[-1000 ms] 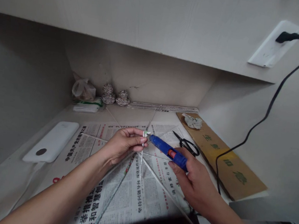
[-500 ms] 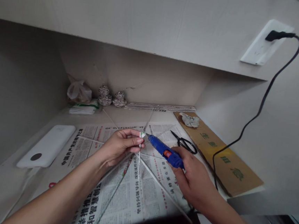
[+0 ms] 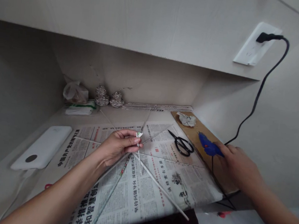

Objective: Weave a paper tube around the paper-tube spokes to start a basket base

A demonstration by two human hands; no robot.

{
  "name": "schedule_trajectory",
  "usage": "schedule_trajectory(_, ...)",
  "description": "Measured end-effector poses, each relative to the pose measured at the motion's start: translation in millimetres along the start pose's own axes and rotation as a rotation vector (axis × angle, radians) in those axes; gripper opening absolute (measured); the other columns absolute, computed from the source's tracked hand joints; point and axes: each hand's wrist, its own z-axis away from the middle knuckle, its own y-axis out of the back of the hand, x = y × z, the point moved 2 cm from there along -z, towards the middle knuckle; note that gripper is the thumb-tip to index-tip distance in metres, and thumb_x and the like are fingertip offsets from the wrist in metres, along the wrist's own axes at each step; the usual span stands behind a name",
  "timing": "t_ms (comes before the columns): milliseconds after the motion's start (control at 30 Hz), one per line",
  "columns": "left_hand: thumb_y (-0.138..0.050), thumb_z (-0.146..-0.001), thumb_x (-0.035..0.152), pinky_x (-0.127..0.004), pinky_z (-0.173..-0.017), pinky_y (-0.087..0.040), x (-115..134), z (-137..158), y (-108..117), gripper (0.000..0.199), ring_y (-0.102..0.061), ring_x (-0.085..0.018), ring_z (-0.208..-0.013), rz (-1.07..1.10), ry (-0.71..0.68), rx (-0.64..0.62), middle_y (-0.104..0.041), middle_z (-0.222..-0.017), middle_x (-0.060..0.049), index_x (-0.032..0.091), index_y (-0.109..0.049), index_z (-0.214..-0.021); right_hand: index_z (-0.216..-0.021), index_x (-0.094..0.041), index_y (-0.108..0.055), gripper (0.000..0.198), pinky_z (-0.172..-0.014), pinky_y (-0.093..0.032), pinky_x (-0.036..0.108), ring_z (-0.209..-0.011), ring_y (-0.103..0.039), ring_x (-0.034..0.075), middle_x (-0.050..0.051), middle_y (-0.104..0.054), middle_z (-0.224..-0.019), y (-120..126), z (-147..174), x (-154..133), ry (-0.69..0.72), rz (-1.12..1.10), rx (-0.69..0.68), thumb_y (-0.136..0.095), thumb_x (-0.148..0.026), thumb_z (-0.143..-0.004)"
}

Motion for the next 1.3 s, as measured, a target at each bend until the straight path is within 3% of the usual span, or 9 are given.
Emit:
schedule_trajectory(133,-0.083,-0.061,0.011,-0.023,-0.059,-0.060,-1,0,0,0.024,-0.072,-0.021,-0.071,-0.015,0.024,0.008,-0.071,-0.072,-0.006,0.011,-0.068,-0.079,-0.120,-0.022,-0.055,0.034,-0.059,-0.041,0.038,-0.080,-0.057,0.032,0.014,-0.062,-0.085,-7,10,44,-0.036,0.096,0.035,-0.045,-0.020,-0.087)
schedule_trajectory(267,-0.083,-0.062,0.011,-0.022,-0.056,-0.060,-2,-1,0,0.022,-0.072,-0.021,-0.070,-0.032,0.040,-0.002,-0.070,-0.071,-0.005,0.012,-0.067,-0.077,-0.120,-0.022,-0.055,0.035,-0.056,-0.041,0.039,-0.080,-0.058,0.034,0.013,-0.063,-0.084,-4,11,45,-0.077,0.107,0.064,-0.044,-0.024,-0.087)
schedule_trajectory(400,-0.083,-0.061,0.011,-0.022,-0.056,-0.060,-2,-1,1,0.023,-0.072,-0.020,-0.069,-0.042,0.048,0.006,-0.069,-0.070,-0.004,0.012,-0.067,-0.078,-0.123,-0.017,-0.056,0.037,-0.061,-0.046,0.039,-0.087,-0.062,0.033,0.015,-0.066,-0.092,8,7,7,-0.094,0.012,0.089,-0.044,-0.024,-0.088)
schedule_trajectory(567,-0.084,-0.059,0.012,-0.022,-0.055,-0.060,-3,-3,1,0.025,-0.072,-0.020,-0.068,-0.043,0.040,0.016,-0.069,-0.068,-0.003,0.012,-0.067,-0.077,-0.120,-0.019,-0.057,0.035,-0.072,-0.053,0.038,-0.085,-0.067,0.027,0.010,-0.070,-0.098,26,10,-60,-0.080,-0.464,0.141,-0.049,-0.037,-0.090)
schedule_trajectory(667,-0.086,-0.058,0.014,-0.021,-0.055,-0.059,-3,-2,0,0.027,-0.072,-0.019,-0.067,-0.046,0.038,0.004,-0.069,-0.068,-0.003,0.012,-0.067,-0.077,-0.123,-0.021,-0.054,0.035,-0.076,-0.054,0.035,-0.090,-0.067,0.024,0.008,-0.069,-0.105,39,12,-102,-0.026,-0.707,0.085,-0.052,-0.036,-0.091)
schedule_trajectory(800,-0.086,-0.057,0.016,-0.020,-0.054,-0.059,-4,0,-1,0.029,-0.071,-0.018,-0.066,-0.054,0.033,-0.008,-0.070,-0.068,-0.004,0.012,-0.067,-0.078,-0.124,-0.021,-0.050,0.035,-0.082,-0.052,0.036,-0.097,-0.065,0.023,0.009,-0.067,-0.111,56,8,-144,0.109,-0.849,0.055,-0.050,-0.027,-0.090)
schedule_trajectory(933,-0.085,-0.058,0.015,-0.019,-0.053,-0.058,-2,2,-4,0.028,-0.071,-0.016,-0.065,-0.075,0.027,-0.007,-0.071,-0.071,-0.005,0.012,-0.066,-0.079,-0.124,-0.020,-0.048,0.036,-0.081,-0.051,0.037,-0.095,-0.065,0.024,0.010,-0.066,-0.109,60,2,-160,0.173,-0.852,0.028,-0.049,-0.023,-0.089)
schedule_trajectory(1300,-0.086,-0.057,0.014,-0.019,-0.054,-0.058,-2,2,-4,0.029,-0.070,-0.015,-0.063,-0.056,0.014,-0.017,-0.071,-0.072,-0.004,0.012,-0.067,-0.080,-0.125,-0.023,-0.046,0.039,-0.079,-0.052,0.040,-0.096,-0.064,0.025,0.009,-0.066,-0.111,61,6,-164,0.195,-0.839,0.035,-0.049,-0.022,-0.086)
